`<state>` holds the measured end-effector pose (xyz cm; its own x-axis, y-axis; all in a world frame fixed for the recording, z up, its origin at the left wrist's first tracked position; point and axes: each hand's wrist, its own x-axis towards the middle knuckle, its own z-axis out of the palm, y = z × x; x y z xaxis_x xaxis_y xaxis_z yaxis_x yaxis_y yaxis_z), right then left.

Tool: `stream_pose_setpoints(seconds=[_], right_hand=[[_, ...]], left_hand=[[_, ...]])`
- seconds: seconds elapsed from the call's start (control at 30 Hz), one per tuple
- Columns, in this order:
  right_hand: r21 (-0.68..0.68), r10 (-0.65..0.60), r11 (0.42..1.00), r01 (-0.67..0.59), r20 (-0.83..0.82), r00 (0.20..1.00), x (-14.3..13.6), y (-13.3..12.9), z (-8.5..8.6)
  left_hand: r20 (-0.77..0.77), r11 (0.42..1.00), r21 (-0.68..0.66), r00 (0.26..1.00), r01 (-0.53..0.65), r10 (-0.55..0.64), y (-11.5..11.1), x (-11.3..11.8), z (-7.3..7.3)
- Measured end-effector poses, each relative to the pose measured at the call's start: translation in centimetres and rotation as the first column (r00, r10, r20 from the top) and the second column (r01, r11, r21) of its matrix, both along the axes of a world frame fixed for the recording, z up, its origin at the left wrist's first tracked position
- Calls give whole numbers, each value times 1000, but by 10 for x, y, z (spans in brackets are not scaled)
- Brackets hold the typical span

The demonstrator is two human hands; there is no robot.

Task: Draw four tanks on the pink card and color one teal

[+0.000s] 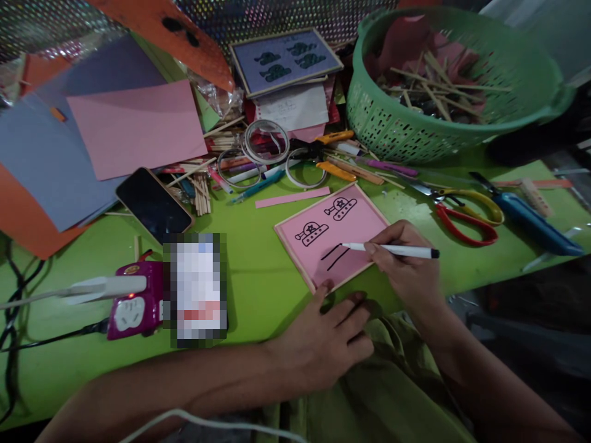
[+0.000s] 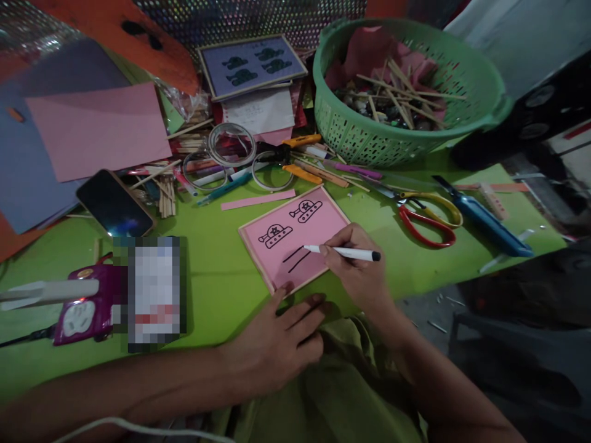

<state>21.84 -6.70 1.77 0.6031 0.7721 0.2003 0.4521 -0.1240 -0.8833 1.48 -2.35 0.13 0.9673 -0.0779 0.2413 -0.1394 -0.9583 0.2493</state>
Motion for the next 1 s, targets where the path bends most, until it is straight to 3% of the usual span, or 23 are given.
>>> stream_pose_setpoints(seconds=[0.37, 1.0], right_hand=[[14, 4, 1000, -4, 12, 1000, 3, -1, -10], [-5, -11, 1000, 11, -18, 1000, 2, -1, -8]], left_hand=[[-24, 1000, 2, 1000, 6, -6, 0, -1, 0], [-12, 1000, 14, 1000, 4, -4, 0, 1, 1]])
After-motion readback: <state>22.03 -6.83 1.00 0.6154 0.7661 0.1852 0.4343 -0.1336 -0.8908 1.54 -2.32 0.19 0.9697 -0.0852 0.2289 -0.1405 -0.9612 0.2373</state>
